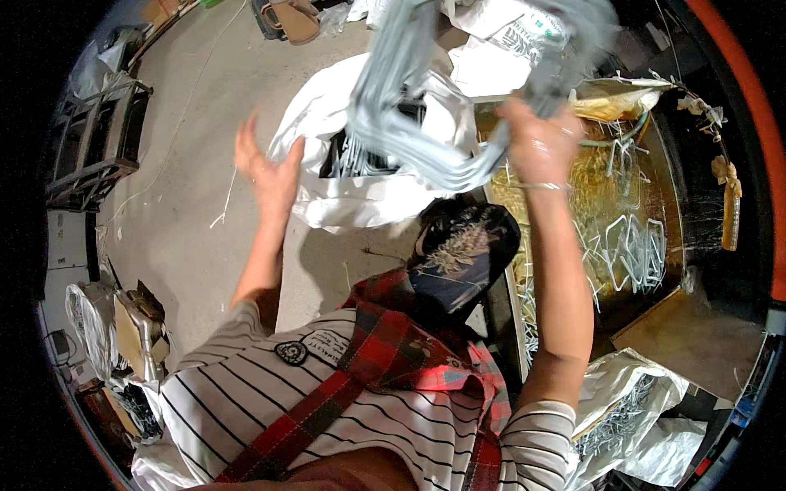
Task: The person sorts a large pile of white plastic hangers from a metal tray into a white sack. They repeatedly pick up handfuls of hangers, separate them, and place them into the bag. The person then moves to a different area and picks up a metal hand truck.
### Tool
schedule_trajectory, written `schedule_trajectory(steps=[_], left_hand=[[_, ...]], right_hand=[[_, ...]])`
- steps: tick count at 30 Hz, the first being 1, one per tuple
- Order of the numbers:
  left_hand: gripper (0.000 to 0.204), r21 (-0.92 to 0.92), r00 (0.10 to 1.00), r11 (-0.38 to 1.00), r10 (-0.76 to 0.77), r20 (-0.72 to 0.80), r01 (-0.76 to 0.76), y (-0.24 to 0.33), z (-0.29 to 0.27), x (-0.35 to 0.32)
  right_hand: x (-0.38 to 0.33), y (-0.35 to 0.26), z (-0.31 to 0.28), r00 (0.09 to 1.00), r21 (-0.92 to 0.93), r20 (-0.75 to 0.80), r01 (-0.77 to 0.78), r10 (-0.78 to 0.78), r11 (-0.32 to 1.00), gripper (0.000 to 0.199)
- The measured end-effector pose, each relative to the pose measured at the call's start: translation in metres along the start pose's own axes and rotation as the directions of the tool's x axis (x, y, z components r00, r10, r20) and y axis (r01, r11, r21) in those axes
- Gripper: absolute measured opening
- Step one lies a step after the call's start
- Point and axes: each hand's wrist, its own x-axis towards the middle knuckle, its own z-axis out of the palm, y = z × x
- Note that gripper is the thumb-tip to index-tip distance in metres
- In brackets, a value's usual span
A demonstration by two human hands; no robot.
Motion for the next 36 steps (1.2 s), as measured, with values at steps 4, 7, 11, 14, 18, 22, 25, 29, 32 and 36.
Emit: schedule_trajectory(steps=[4, 7, 11, 14, 18, 22, 25, 29, 32, 36], left_hand=[[0.067, -0.181, 0.439, 0.414, -0.698, 0.566, 0.892, -0.093, 0.026, -0.041], [0.05, -0.518, 0.446, -0.122, -0.367, 0.816, 0.847, -0.1, 0.029, -0.049], [0.034, -0.651, 0.677, 0.193, -0.138, 0.723, 0.734, -0.068, 0.01, -0.017], [0.025, -0.575, 0.579, 0.067, -0.138, 0.804, 0.815, -0.059, -0.011, -0.001], [0.026, -0.51, 0.503, -0.048, -0.107, 0.858, 0.859, -0.042, -0.023, 0.013], [0.029, -0.526, 0.517, -0.024, -0.149, 0.843, 0.85, -0.053, 0.0, 0.036], [0.027, -0.635, 0.626, -0.138, -0.108, 0.773, 0.76, -0.044, -0.008, 0.044], [0.029, -0.692, 0.685, -0.057, -0.106, 0.721, 0.72, -0.051, -0.004, 0.041], [0.032, -0.687, 0.682, -0.062, -0.09, 0.726, 0.724, -0.057, -0.004, 0.044], [0.035, -0.653, 0.652, -0.05, -0.036, 0.757, 0.755, -0.05, 0.0, 0.041]], right_hand=[[-0.004, -0.032, 0.075, 0.809, -0.336, 0.487, -0.175, 0.33, 0.925, 0.028], [-0.002, -0.027, 0.108, 0.575, -0.566, 0.708, 0.116, 0.409, 0.816, 0.031], [0.013, -0.023, 0.149, 0.313, -0.629, 0.775, 0.288, 0.549, 0.722, 0.025], [0.033, -0.012, 0.186, 0.385, -0.677, 0.716, 0.179, 0.582, 0.714, 0.023], [0.044, -0.003, 0.242, 0.537, -0.685, 0.629, 0.04, 0.562, 0.727, 0.029], [-0.007, 0.044, 0.304, 0.648, -0.587, 0.457, -0.294, 0.609, 0.754, 0.036], [-0.067, 0.053, 0.325, 0.6, -0.523, 0.355, -0.508, 0.717, 0.685, 0.041], [-0.056, 0.06, 0.332, 0.32, -0.485, 0.586, -0.598, 0.745, 0.638, 0.071], [-0.04, 0.021, 0.312, 0.232, -0.594, 0.696, -0.344, 0.679, 0.727, 0.079], [-0.046, 0.025, 0.308, 0.216, -0.633, 0.57, -0.5, 0.792, 0.592, 0.069]])
